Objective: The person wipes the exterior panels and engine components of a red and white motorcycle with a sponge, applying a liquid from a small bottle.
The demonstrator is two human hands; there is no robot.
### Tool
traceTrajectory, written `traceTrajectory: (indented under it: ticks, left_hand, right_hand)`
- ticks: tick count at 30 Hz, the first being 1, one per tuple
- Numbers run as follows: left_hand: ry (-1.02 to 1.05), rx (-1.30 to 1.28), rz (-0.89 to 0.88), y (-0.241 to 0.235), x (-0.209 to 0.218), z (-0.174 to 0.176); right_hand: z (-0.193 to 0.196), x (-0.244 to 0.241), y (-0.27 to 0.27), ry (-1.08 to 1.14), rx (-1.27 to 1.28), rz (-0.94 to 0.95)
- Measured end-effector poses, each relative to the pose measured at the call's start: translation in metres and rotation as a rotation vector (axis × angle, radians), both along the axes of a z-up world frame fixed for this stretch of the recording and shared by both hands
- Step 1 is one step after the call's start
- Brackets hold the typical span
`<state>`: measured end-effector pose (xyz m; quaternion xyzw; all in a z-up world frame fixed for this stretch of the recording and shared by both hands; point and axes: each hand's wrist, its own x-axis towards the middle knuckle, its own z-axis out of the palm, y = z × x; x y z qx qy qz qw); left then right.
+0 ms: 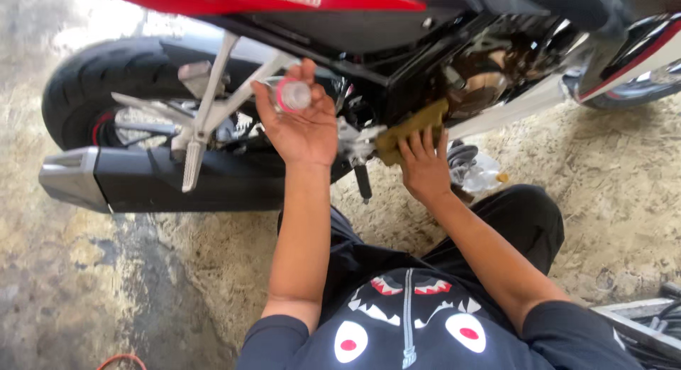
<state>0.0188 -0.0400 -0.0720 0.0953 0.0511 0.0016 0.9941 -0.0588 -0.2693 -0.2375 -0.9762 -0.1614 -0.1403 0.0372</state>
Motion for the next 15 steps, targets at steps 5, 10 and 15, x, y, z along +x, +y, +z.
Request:
traceTrajectory:
  ticks: [5, 10, 15]
  left_hand:
    - [-0.042, -0.042, 0.042, 0.025, 0.001, -0.007]
    - [-0.076, -0.036, 0.058, 0.042, -0.009, -0.004]
    - [-0.068, -0.068, 0.015, 0.031, -0.008, -0.011]
  right_hand:
    - [-0.006, 0.01, 0.021, 0.02, 0.066, 0.067]
    - [-0.019, -0.01, -0.024, 0.114, -0.046, -0.163]
    - [-0.058, -0.007, -0.007, -0.028, 0.41, -0.036]
